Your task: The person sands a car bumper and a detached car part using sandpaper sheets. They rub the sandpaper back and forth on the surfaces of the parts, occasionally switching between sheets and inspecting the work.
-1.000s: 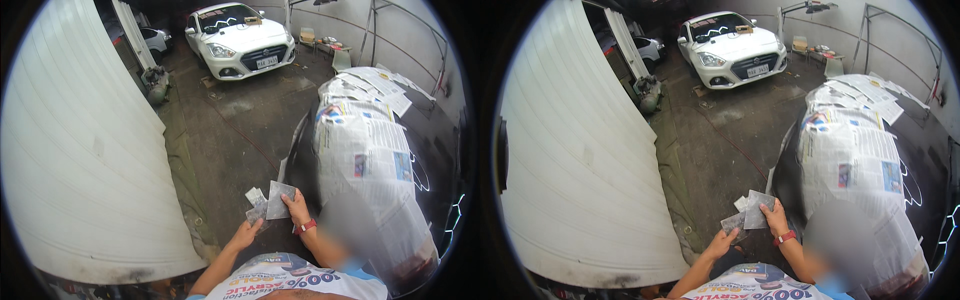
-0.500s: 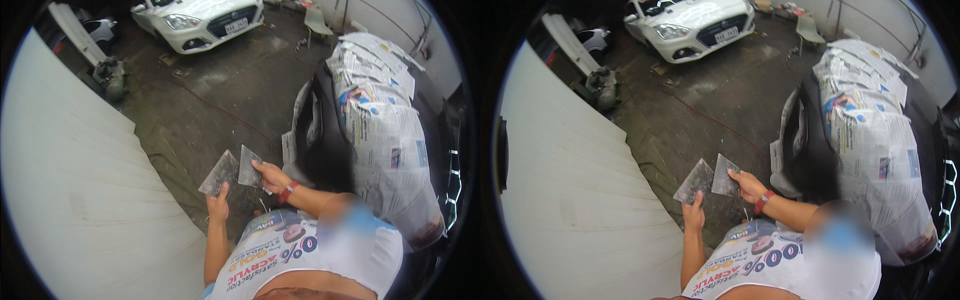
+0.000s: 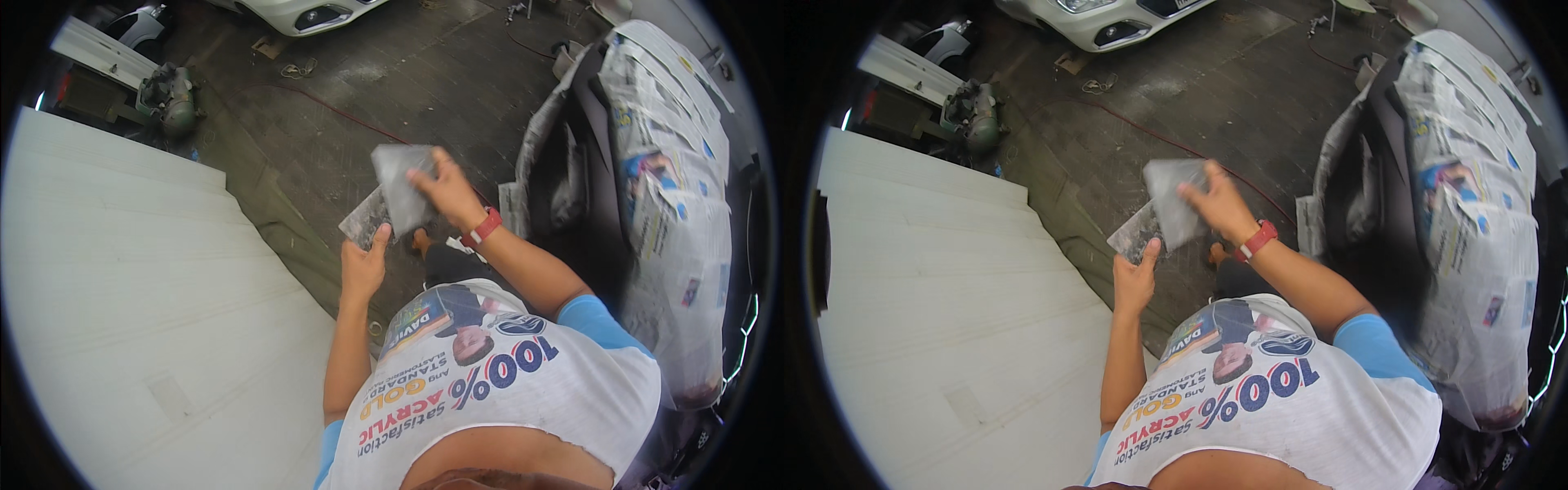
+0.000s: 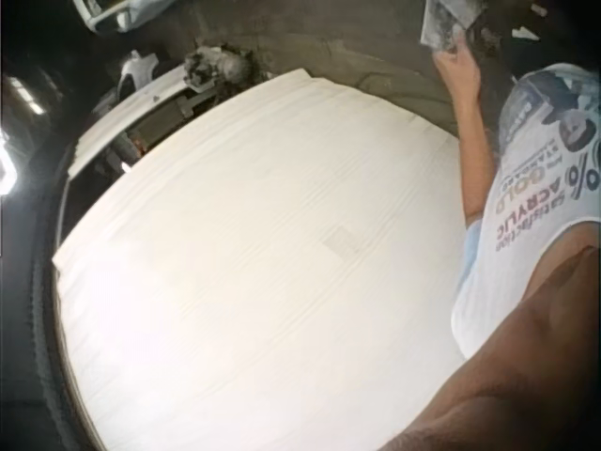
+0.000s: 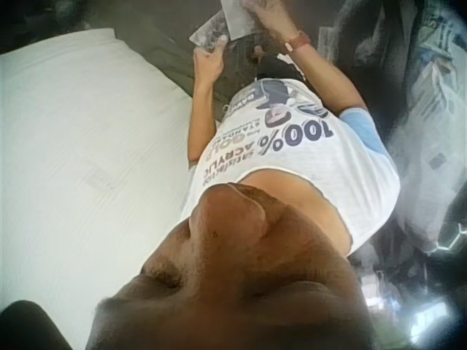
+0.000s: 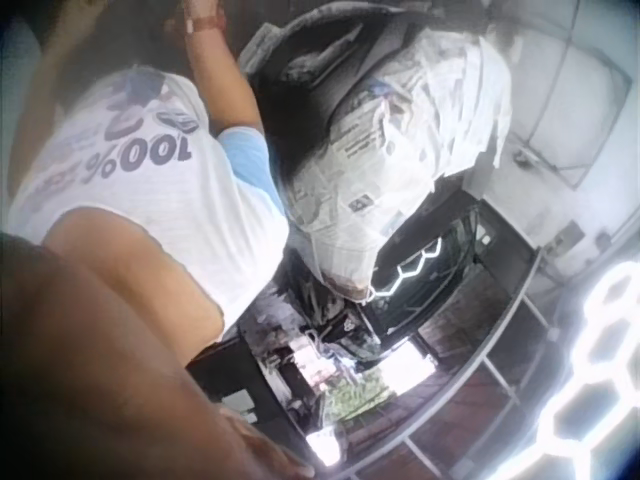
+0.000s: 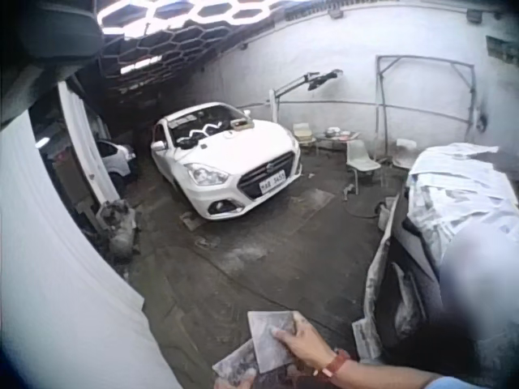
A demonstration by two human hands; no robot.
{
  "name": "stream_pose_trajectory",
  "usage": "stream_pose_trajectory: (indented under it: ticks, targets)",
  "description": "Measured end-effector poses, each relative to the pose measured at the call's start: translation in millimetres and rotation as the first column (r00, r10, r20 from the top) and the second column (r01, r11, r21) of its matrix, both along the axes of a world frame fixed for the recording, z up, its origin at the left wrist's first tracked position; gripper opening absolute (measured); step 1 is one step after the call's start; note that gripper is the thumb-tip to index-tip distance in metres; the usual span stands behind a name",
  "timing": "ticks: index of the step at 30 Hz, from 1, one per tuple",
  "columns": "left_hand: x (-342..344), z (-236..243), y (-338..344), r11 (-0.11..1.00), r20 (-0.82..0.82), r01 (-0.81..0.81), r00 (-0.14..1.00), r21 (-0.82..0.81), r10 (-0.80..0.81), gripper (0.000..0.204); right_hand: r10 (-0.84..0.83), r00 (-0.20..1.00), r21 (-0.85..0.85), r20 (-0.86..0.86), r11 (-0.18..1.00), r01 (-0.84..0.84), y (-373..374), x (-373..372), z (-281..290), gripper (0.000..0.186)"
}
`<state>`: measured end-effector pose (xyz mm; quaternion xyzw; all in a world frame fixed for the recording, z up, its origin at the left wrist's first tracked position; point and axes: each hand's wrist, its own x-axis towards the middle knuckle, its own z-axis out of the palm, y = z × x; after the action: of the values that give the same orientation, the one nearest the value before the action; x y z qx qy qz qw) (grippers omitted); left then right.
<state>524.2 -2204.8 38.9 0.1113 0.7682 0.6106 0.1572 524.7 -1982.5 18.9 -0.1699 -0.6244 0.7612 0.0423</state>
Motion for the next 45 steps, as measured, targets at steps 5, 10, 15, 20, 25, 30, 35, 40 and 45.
stream_pose_trajectory:
  ticks: [5, 10, 15, 20, 25, 30, 35, 40, 45]
  targets:
    - [-115.0, -6.3, 36.4, 0.999, -0.034, -0.009, 0.999, -0.039, 0.008, 0.038, 0.115, 0.982, 0.299, -0.152, 0.952, -0.065, 14.5, -110.9, -24.0, 0.039]
    - [-218.7, 9.9, 61.8, 0.99, -0.07, -0.022, 0.997, -0.142, 0.012, 0.044, -0.018, 1.0, -0.072, -0.016, 0.997, 0.017, 50.3, -225.8, -12.5, 0.041]
    - [-308.7, 1.3, 92.3, 0.98, 0.077, 0.132, 0.99, -0.15, -0.121, 0.043, 0.118, 0.991, 0.316, -0.067, 0.944, -0.091, 65.1, -297.2, -5.8, 0.048]
    - [-392.8, -36.5, 102.6, 0.925, 0.314, 0.371, 0.871, 0.082, -0.377, 0.052, 0.438, 0.898, 0.491, 0.027, 0.777, -0.394, 117.4, -368.3, 29.2, 0.056]
    - [-507.0, -49.1, 147.2, 0.732, 0.462, -0.006, 0.779, 0.681, -0.423, 0.074, 0.071, 0.997, 0.388, -0.04, 0.92, -0.05, 147.5, -454.5, -36.9, 0.059]
    - [-634.1, -59.5, 164.9, 0.812, 0.38, 0.207, 0.802, 0.546, -0.46, 0.068, 0.407, 0.913, 0.115, 0.012, 0.907, -0.405, 134.6, -515.4, 10.2, 0.061]
    - [-728.7, -43.5, 195.9, 0.776, 0.309, 0.235, 0.821, 0.585, -0.481, 0.051, -0.317, 0.926, -0.628, 0.206, 0.683, 0.374, 151.7, -583.4, -12.5, 0.036]
    - [-775.8, -34.2, 257.8, 0.804, -0.01, 0.588, 0.808, 0.091, -0.589, 0.041, -0.364, 0.93, -0.57, 0.042, 0.756, 0.322, 208.2, -605.5, -1.8, 0.031]
    - [-790.6, -14.0, 333.6, 0.776, 0.051, 0.611, 0.78, 0.154, -0.624, 0.037, -0.778, 0.62, 0.241, -0.1, 0.585, 0.774, 271.1, -644.3, -27.6, 0.039]
